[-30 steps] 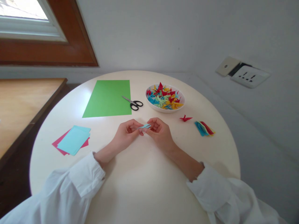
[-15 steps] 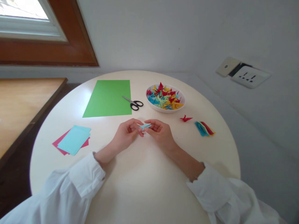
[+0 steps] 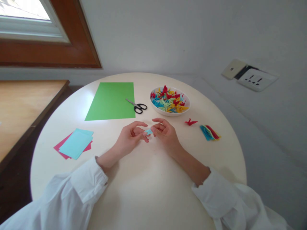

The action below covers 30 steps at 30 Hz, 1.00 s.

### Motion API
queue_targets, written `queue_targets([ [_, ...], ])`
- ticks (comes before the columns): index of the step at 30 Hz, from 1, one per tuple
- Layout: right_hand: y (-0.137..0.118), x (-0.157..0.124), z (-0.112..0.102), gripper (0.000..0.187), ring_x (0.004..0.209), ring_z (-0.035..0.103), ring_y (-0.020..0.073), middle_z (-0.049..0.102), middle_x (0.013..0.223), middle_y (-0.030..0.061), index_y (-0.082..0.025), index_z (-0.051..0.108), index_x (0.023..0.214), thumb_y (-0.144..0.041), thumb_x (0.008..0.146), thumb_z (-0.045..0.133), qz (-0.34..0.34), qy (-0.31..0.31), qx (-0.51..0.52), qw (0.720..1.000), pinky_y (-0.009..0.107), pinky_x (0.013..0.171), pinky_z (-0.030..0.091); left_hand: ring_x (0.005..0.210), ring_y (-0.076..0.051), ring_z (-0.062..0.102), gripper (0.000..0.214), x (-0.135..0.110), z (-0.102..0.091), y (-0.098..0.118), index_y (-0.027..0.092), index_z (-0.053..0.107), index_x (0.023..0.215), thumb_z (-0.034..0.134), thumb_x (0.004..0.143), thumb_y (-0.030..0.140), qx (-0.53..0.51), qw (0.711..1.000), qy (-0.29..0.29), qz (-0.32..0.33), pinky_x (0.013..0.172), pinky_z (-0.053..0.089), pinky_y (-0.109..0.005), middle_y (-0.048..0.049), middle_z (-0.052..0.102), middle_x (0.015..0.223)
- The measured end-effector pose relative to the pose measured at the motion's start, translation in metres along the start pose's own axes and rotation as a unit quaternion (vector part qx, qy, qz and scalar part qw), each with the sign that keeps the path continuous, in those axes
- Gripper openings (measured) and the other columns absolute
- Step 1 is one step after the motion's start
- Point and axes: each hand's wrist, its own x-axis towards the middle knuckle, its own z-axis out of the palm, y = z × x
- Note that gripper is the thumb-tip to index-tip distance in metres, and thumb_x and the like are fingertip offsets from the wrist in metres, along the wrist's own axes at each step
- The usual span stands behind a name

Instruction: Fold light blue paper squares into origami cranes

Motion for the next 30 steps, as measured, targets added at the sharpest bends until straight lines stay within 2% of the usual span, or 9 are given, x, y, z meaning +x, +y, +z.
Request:
queue_targets([
  [2,-0.0013,-0.0013,0.0003,0.027,0.05,0.05,0.0086,0.054,0.057,-0.0044,-0.018,0.051,0.074,-0.041,0.065,0.064,-0.019,-0.004,-0.045,0.999,0.022,0.049,0.039,0.056,-0.014,0.062,0.036,-0.0008,0.0011,0.0005,0.014,0.051,0.092,0.068,0.066,0.034,-0.017,1.0,-0.018,-0.009,0.061,0.048,-0.027,-0.0015,0.066,0.06],
  [4,-0.0025,-0.0038,0.0008,0.029,0.046,0.043,0.0076,0.048,0.052,-0.0047,-0.018,0.048,0.061,-0.043,0.069,0.059,-0.032,-0.026,-0.115,0.993,0.021,0.045,0.033,0.055,-0.014,0.062,0.036,-0.0016,0.0019,0.0003,0.015,0.05,0.09,0.069,0.066,0.033,-0.03,0.999,-0.033,-0.016,0.06,0.048,-0.027,-0.001,0.066,0.061],
  [8,-0.0041,-0.0088,0.0018,0.035,0.042,0.034,0.0066,0.042,0.044,-0.005,-0.017,0.046,0.052,-0.041,0.076,0.051,-0.042,-0.062,-0.221,0.972,0.021,0.041,0.026,0.054,-0.013,0.062,0.035,-0.002,0.003,-0.0007,0.016,0.047,0.087,0.068,0.066,0.034,-0.027,0.998,-0.052,-0.027,0.059,0.047,-0.025,0.0005,0.064,0.057],
  [13,-0.0043,-0.0098,0.0025,0.035,0.043,0.036,0.0074,0.046,0.045,-0.0035,-0.017,0.044,0.051,-0.039,0.079,0.045,-0.046,-0.076,-0.205,0.975,0.022,0.043,0.027,0.051,-0.01,0.058,0.034,-0.0016,0.0032,0.001,0.014,0.05,0.089,0.064,0.069,0.037,0.001,0.996,-0.075,-0.052,0.056,0.046,-0.024,0.0,0.063,0.06],
  [18,-0.0035,-0.0083,0.0002,0.037,0.045,0.034,0.0077,0.039,0.045,-0.0046,-0.018,0.041,0.05,-0.04,0.079,0.045,-0.049,-0.074,-0.192,0.977,0.022,0.044,0.026,0.056,-0.009,0.055,0.031,-0.002,0.001,0.0037,0.011,0.058,0.072,0.055,0.076,0.041,0.068,0.989,-0.118,-0.049,0.06,0.044,-0.023,-0.0026,0.06,0.063],
  [23,-0.0042,-0.0071,-0.0003,0.038,0.045,0.028,0.0069,0.031,0.045,-0.0061,-0.018,0.04,0.049,-0.042,0.077,0.047,-0.042,-0.056,-0.206,0.976,0.022,0.044,0.023,0.054,-0.008,0.051,0.033,-0.0015,-0.0007,0.0008,0.012,0.055,0.068,0.05,0.078,0.043,0.11,0.986,-0.124,-0.032,0.056,0.041,-0.022,-0.0006,0.055,0.061],
  [30,-0.0047,-0.0065,0.0009,0.041,0.044,0.032,0.0071,0.038,0.045,-0.0049,-0.018,0.042,0.049,-0.049,0.075,0.047,-0.012,-0.063,-0.19,0.98,0.022,0.043,0.025,0.052,-0.008,0.048,0.032,-0.0016,-0.0016,-0.0015,0.013,0.053,0.069,0.049,0.079,0.043,0.113,0.986,-0.124,-0.02,0.052,0.039,-0.021,0.001,0.053,0.058],
])
